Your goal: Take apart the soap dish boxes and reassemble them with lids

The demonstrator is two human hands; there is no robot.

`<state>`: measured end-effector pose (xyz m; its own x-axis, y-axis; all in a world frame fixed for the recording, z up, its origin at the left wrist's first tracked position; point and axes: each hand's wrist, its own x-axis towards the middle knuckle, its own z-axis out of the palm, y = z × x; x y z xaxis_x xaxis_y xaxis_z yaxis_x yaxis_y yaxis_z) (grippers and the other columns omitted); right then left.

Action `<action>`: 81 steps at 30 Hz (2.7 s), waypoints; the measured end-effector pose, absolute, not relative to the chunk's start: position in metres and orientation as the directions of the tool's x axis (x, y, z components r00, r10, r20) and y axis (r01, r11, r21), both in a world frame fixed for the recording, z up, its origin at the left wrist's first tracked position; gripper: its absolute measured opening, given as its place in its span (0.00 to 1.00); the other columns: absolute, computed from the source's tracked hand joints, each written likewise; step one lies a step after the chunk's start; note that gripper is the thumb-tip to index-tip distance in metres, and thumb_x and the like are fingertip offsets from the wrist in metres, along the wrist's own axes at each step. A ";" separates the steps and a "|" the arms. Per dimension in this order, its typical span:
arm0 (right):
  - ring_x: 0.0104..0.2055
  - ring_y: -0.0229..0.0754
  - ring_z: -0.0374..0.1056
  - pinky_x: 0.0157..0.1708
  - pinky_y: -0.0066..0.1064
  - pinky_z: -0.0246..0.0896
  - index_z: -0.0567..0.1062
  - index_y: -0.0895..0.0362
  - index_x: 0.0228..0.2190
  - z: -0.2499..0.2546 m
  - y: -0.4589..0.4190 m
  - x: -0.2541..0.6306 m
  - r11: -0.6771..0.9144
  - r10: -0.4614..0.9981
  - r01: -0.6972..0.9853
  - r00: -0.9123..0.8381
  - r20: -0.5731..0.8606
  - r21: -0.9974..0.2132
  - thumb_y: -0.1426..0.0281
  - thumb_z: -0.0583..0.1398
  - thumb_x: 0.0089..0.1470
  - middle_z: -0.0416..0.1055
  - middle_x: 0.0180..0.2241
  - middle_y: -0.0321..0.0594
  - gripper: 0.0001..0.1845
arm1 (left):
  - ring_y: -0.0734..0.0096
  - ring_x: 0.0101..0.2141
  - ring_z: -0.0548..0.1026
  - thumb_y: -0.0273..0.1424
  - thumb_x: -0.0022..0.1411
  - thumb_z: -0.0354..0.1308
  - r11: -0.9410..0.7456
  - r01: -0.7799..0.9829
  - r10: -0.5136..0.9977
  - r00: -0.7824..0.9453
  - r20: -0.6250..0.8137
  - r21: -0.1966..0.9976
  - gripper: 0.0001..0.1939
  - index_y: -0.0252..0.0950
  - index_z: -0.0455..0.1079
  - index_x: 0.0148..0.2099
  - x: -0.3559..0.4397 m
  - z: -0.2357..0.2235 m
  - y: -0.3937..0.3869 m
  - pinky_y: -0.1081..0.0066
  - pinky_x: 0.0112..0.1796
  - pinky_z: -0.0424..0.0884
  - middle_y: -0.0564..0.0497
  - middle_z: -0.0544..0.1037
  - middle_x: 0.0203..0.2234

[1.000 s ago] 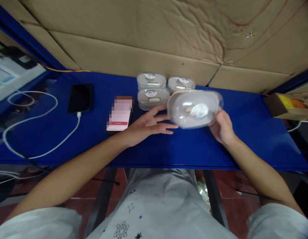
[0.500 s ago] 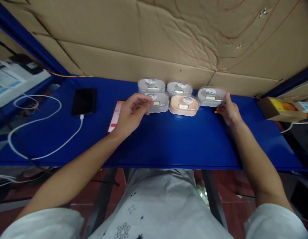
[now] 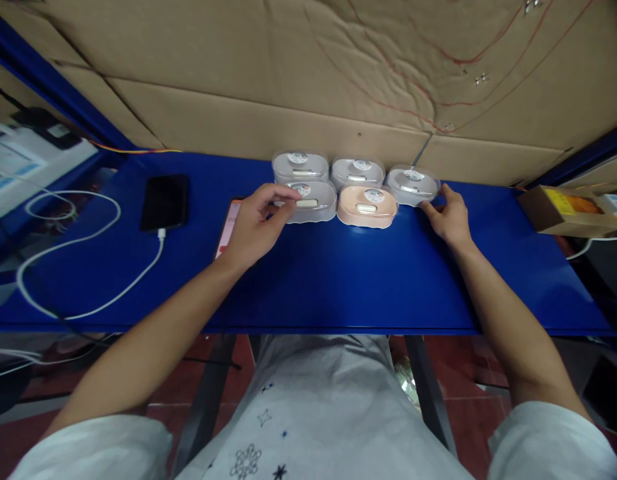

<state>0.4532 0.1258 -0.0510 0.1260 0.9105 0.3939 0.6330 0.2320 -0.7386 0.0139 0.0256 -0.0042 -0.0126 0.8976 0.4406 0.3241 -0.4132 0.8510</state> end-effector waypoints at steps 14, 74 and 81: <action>0.78 0.70 0.53 0.73 0.71 0.47 0.64 0.46 0.72 -0.019 0.055 0.377 0.701 0.705 0.660 -0.582 0.405 -0.273 0.49 0.63 0.68 0.62 0.75 0.53 0.38 | 0.60 0.50 0.81 0.37 0.72 0.64 -0.485 0.398 0.865 0.087 0.494 0.779 0.07 0.42 0.80 0.48 0.019 -0.002 0.019 0.61 0.49 0.76 0.48 0.84 0.48; 0.55 0.57 0.76 0.54 0.49 0.67 0.82 0.51 0.47 0.000 0.024 0.377 0.812 0.582 0.481 -0.704 0.408 -0.330 0.51 0.68 0.66 0.78 0.51 0.47 0.18 | 0.32 0.70 0.65 0.54 0.54 0.79 -0.452 0.451 0.703 0.712 -0.004 0.769 0.63 0.44 0.51 0.81 0.027 -0.004 -0.007 0.40 0.70 0.58 0.35 0.68 0.70; 0.60 0.61 0.74 0.56 0.52 0.62 0.80 0.54 0.52 -0.005 0.023 0.374 0.822 0.569 0.513 -0.753 0.331 -0.246 0.48 0.65 0.68 0.77 0.56 0.51 0.24 | 0.48 0.59 0.76 0.39 0.59 0.76 -0.376 0.365 0.642 0.765 -0.045 0.852 0.41 0.45 0.68 0.71 0.021 0.011 -0.006 0.55 0.61 0.71 0.43 0.75 0.61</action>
